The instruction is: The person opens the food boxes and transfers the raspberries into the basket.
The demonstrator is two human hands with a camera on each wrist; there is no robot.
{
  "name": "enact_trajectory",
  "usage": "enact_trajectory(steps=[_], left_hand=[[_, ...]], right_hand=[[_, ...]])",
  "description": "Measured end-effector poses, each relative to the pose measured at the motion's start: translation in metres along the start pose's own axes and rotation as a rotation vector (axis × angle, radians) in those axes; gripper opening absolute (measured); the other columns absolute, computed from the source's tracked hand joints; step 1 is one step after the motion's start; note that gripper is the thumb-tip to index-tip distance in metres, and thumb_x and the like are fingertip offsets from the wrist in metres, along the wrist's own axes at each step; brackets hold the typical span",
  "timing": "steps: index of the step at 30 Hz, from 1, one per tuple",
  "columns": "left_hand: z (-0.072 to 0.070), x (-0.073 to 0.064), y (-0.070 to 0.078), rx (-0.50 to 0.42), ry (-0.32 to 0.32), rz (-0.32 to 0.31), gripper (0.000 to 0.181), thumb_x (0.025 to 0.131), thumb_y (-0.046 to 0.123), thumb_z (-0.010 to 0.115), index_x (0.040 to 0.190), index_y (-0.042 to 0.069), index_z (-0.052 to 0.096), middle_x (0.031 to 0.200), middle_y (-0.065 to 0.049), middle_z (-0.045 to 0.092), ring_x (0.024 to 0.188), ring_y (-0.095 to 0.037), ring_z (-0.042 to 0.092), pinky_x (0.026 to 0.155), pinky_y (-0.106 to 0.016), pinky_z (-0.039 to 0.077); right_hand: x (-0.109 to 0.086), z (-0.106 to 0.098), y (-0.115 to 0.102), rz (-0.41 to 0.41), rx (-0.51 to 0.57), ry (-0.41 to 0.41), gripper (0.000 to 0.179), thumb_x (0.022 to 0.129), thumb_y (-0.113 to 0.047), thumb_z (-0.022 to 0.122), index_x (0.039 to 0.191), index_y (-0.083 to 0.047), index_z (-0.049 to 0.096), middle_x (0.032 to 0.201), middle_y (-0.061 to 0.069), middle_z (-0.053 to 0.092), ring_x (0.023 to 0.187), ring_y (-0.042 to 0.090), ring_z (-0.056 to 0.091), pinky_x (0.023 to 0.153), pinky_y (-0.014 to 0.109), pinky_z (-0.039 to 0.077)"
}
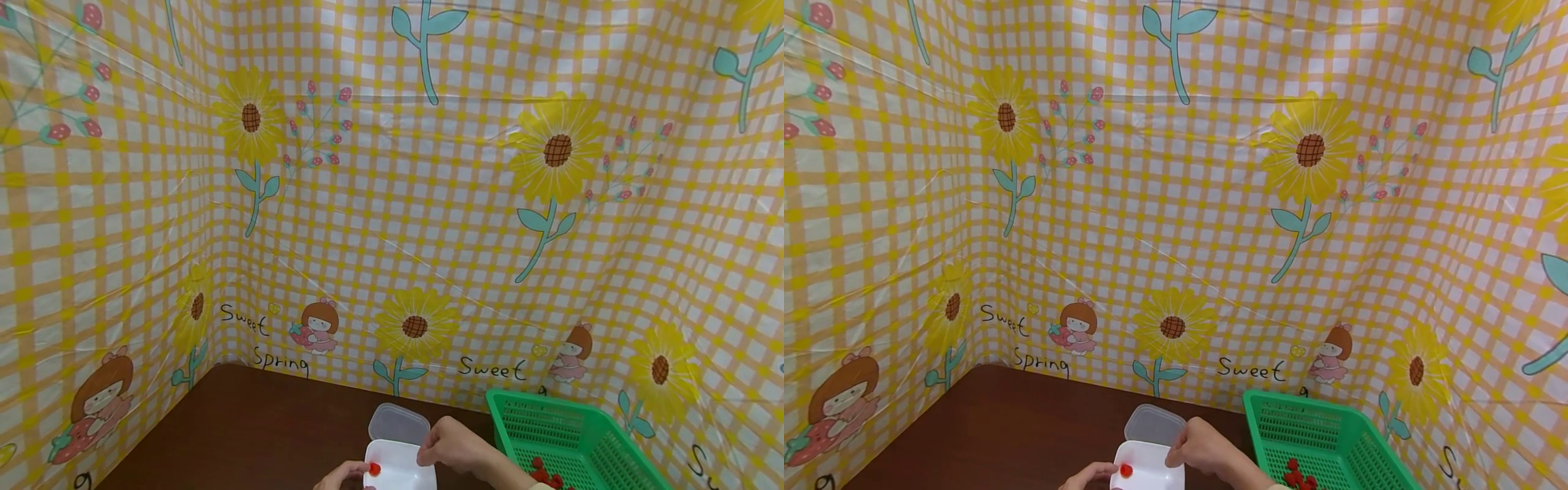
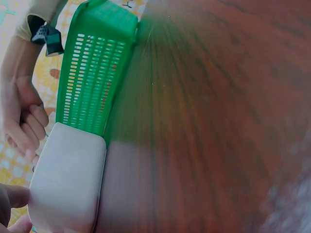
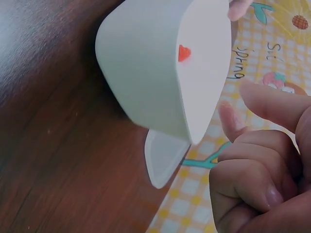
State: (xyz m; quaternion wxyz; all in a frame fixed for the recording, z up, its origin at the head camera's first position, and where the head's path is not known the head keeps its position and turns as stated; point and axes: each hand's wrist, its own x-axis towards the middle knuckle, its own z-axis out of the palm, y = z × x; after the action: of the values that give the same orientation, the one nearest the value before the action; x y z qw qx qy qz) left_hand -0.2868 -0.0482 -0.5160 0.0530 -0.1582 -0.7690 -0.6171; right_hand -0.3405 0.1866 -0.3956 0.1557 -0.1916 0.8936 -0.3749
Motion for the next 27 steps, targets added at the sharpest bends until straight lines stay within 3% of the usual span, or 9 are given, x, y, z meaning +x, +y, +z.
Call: enact_trajectory(steps=[6,11,18,23,27], left_hand=[[-0.002,0.0,0.001,-0.027,-0.03,0.003,0.04,0.08,0.033,0.071,0.108,0.007,0.061,0.098,-0.007,0.066,0.079,-0.012,0.065,0.067,-0.024,0.051],[-0.003,-0.001,0.001,-0.063,-0.059,0.002,0.043,0.08,0.032,0.071,0.111,0.003,0.059,0.102,-0.014,0.064,0.083,-0.019,0.065,0.068,-0.028,0.052],[-0.006,0.001,-0.002,-0.096,-0.109,0.023,0.046,0.082,0.029,0.07,0.113,-0.002,0.056,0.107,-0.02,0.061,0.086,-0.018,0.064,0.07,-0.026,0.051],[-0.009,0.003,-0.004,-0.093,-0.145,0.042,0.046,0.082,0.024,0.069,0.115,-0.004,0.053,0.109,-0.024,0.059,0.089,-0.02,0.064,0.071,-0.025,0.05],[-0.008,0.003,-0.004,-0.054,-0.121,0.031,0.044,0.081,0.027,0.07,0.113,-0.001,0.055,0.107,-0.022,0.061,0.089,-0.025,0.064,0.072,-0.03,0.052]], right_hand=[[0.007,0.015,-0.007,0.032,-0.036,-0.01,0.004,0.074,-0.01,0.072,0.071,-0.007,0.071,0.045,-0.009,0.028,0.04,0.006,0.017,0.038,0.022,0.016],[0.012,0.027,-0.011,0.031,-0.095,-0.016,0.007,0.073,-0.012,0.074,0.07,-0.008,0.071,0.053,-0.006,0.045,0.046,0.01,0.029,0.042,0.025,0.021],[0.019,0.04,-0.008,0.055,-0.078,-0.044,0.008,0.072,-0.007,0.075,0.067,-0.005,0.07,0.058,-0.002,0.052,0.054,0.014,0.038,0.047,0.027,0.027],[0.021,0.045,-0.008,0.029,-0.1,-0.073,0.008,0.071,-0.004,0.074,0.066,-0.003,0.069,0.062,0.002,0.062,0.06,0.016,0.049,0.056,0.028,0.039],[0.021,0.05,-0.006,-0.049,-0.188,-0.085,0.009,0.066,-0.006,0.074,0.06,-0.005,0.067,0.053,-0.005,0.057,0.051,0.011,0.044,0.047,0.024,0.036]])
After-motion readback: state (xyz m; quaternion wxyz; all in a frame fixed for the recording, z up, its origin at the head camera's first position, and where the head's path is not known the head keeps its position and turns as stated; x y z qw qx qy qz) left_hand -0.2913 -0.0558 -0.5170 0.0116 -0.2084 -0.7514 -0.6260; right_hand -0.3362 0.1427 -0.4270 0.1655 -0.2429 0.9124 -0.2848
